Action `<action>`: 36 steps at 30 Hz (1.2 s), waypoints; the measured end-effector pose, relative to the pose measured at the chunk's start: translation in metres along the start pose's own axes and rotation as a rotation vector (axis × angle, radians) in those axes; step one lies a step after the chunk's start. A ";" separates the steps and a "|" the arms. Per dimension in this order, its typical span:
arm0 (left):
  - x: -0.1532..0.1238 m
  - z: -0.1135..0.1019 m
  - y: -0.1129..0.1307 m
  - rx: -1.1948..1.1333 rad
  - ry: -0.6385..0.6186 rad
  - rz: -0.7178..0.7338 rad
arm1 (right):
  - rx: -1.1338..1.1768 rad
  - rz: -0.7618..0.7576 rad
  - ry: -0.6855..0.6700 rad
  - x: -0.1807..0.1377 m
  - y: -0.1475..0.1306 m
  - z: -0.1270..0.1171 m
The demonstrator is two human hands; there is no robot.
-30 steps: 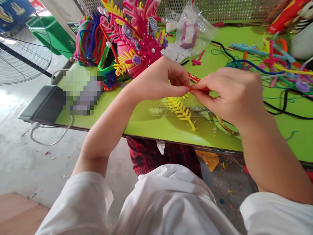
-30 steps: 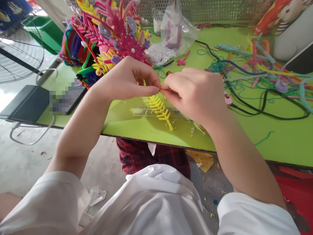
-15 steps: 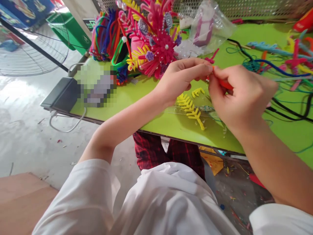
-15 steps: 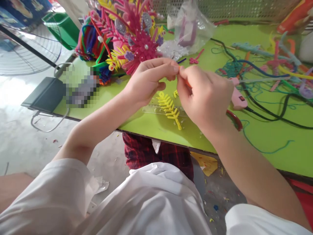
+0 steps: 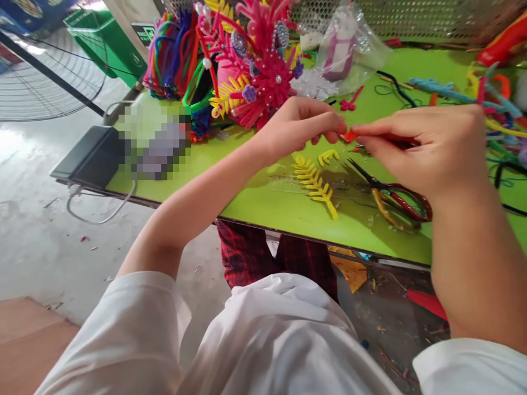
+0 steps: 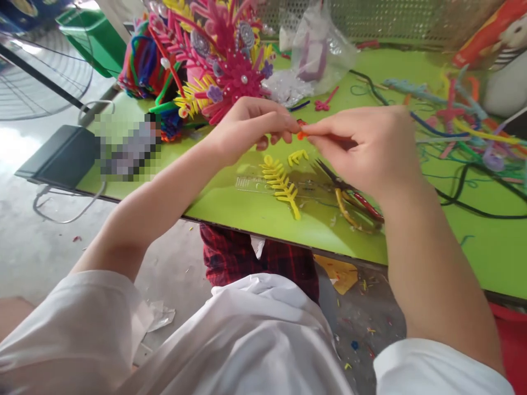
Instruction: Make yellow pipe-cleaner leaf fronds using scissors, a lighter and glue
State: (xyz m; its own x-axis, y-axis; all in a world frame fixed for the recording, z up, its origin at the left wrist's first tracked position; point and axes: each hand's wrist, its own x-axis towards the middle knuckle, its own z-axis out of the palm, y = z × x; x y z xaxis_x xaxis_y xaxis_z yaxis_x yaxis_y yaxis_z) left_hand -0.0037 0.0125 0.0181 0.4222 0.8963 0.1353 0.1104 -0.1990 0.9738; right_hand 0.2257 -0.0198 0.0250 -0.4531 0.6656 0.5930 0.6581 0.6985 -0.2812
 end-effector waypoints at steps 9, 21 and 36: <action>0.002 -0.001 -0.010 0.113 -0.145 0.035 | 0.098 -0.015 -0.126 0.001 0.010 0.003; 0.003 -0.002 -0.012 0.173 -0.270 0.032 | 0.123 0.061 -0.179 -0.001 0.004 0.005; -0.018 0.043 0.003 -0.252 0.260 -0.009 | 0.112 0.203 0.305 -0.007 -0.024 0.049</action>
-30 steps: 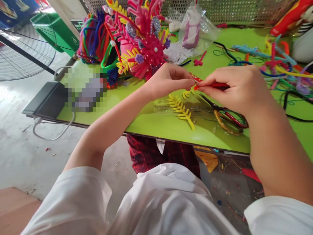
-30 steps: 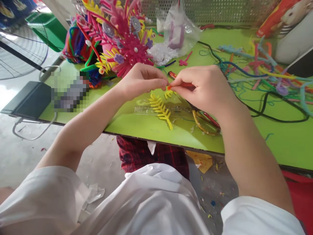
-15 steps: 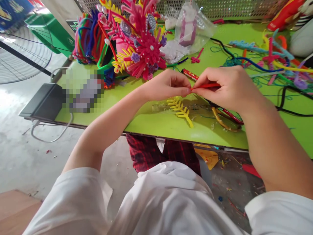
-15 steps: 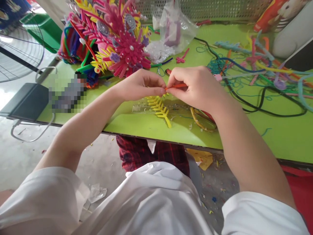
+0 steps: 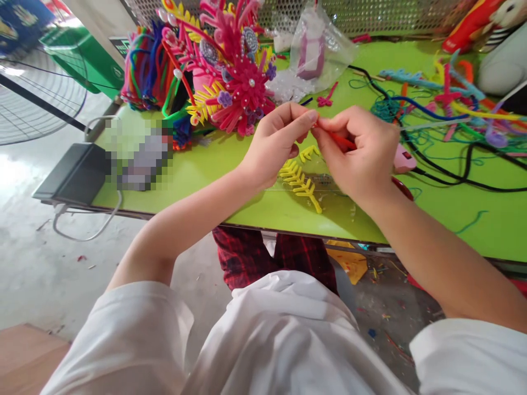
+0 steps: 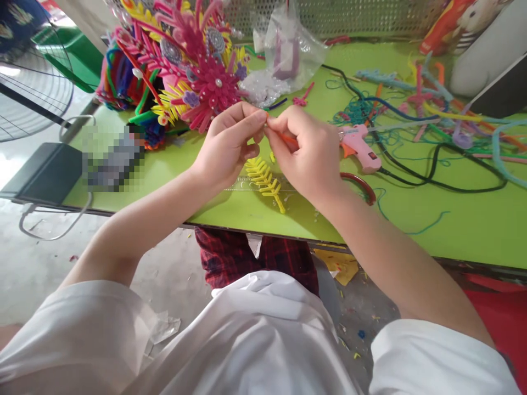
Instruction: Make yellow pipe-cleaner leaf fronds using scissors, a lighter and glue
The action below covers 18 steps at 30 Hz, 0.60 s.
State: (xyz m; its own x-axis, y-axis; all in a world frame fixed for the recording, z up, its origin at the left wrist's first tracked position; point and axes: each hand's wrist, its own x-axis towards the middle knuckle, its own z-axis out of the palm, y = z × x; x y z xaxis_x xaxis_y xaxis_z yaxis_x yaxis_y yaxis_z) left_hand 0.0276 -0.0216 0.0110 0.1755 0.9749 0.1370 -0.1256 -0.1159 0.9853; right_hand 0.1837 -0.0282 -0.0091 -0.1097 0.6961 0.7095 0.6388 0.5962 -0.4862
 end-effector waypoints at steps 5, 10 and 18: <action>0.008 -0.008 0.003 -0.060 -0.117 -0.055 | -0.033 -0.077 -0.035 0.012 0.005 -0.017; 0.024 -0.033 0.009 0.263 -0.405 0.017 | 0.088 -0.212 -0.323 0.029 0.014 -0.047; 0.028 -0.041 0.005 0.327 -0.686 -0.049 | 0.075 -0.196 -0.559 0.028 0.018 -0.049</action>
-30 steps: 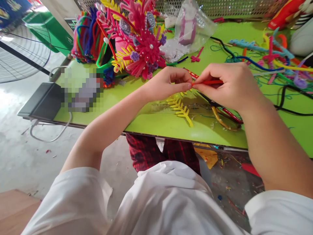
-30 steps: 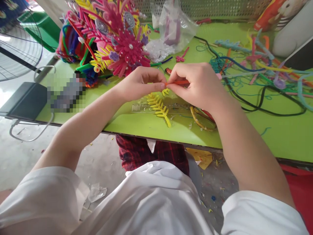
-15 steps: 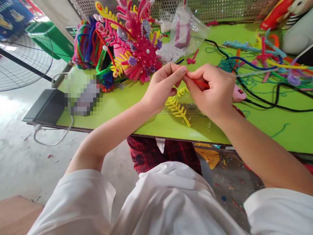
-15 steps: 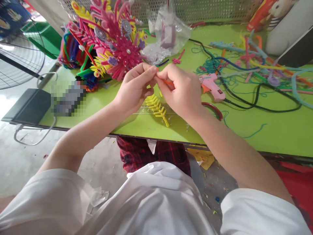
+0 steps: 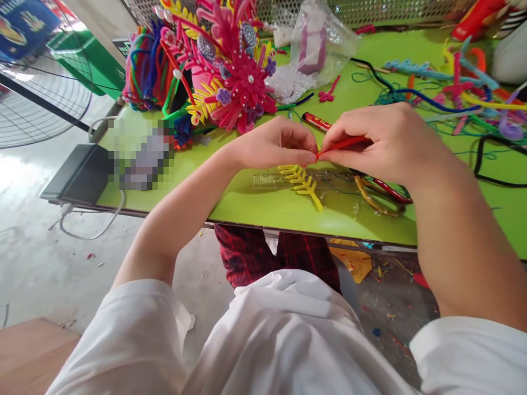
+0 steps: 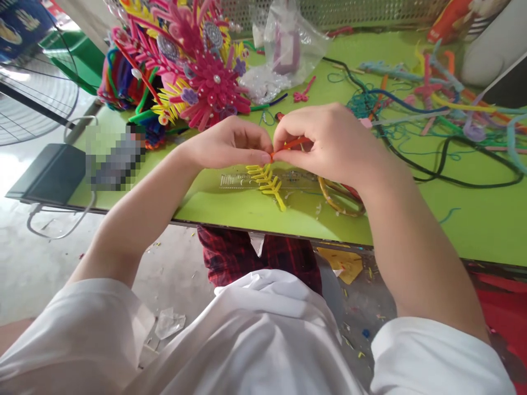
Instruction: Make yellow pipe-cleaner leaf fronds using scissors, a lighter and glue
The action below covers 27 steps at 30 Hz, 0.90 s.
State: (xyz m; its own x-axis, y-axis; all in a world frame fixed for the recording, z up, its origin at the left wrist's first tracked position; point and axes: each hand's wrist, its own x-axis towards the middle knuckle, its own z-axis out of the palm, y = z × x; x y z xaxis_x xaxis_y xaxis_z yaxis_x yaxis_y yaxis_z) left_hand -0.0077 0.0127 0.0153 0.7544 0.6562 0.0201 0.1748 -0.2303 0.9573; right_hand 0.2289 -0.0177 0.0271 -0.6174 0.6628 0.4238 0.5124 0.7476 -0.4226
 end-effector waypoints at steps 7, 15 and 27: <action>0.004 0.016 -0.002 -0.157 0.432 0.073 | -0.105 0.023 0.326 0.005 -0.005 0.013; 0.009 0.041 0.009 -0.286 0.738 -0.061 | -0.263 0.240 0.437 0.012 -0.022 0.047; -0.003 -0.009 0.013 -0.126 0.223 -0.056 | -0.144 0.020 0.242 0.009 -0.005 0.016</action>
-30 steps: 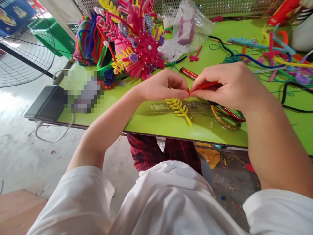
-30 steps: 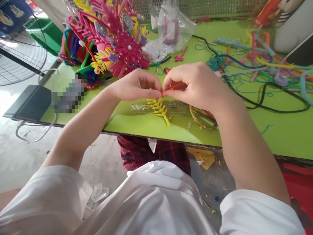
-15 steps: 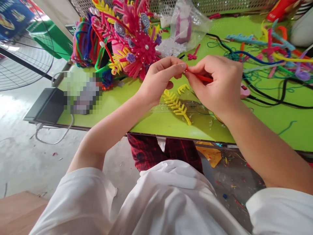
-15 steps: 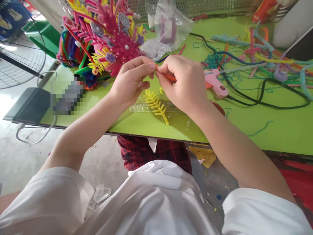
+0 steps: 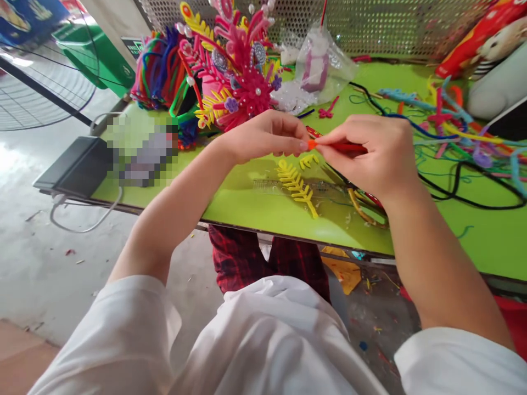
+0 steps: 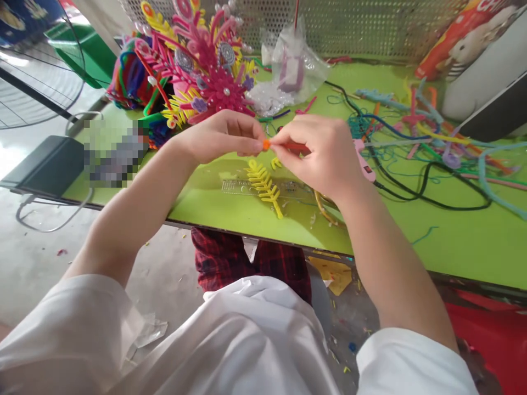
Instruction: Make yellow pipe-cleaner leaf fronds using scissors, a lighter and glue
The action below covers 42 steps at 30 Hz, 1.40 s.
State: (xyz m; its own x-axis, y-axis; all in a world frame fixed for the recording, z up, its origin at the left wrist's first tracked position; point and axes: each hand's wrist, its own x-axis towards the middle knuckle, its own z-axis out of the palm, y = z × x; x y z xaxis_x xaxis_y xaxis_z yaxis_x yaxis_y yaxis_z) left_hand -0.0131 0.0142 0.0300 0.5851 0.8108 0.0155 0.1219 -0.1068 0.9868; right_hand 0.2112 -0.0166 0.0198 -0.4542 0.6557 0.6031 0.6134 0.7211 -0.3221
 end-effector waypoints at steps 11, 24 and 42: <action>0.003 -0.003 -0.007 0.182 -0.140 0.152 | 0.019 -0.018 -0.099 -0.005 0.006 0.000; 0.000 0.057 -0.004 -0.549 0.438 0.016 | 0.013 0.214 0.303 -0.002 -0.020 0.031; -0.001 0.007 -0.003 0.115 0.032 0.209 | 0.109 0.002 0.089 -0.003 -0.001 0.000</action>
State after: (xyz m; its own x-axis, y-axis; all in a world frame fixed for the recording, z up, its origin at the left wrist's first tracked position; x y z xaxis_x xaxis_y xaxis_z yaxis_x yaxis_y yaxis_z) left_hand -0.0083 0.0097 0.0257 0.5817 0.7817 0.2248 0.0921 -0.3379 0.9367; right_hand 0.2125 -0.0192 0.0184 -0.3916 0.6380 0.6630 0.5382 0.7432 -0.3974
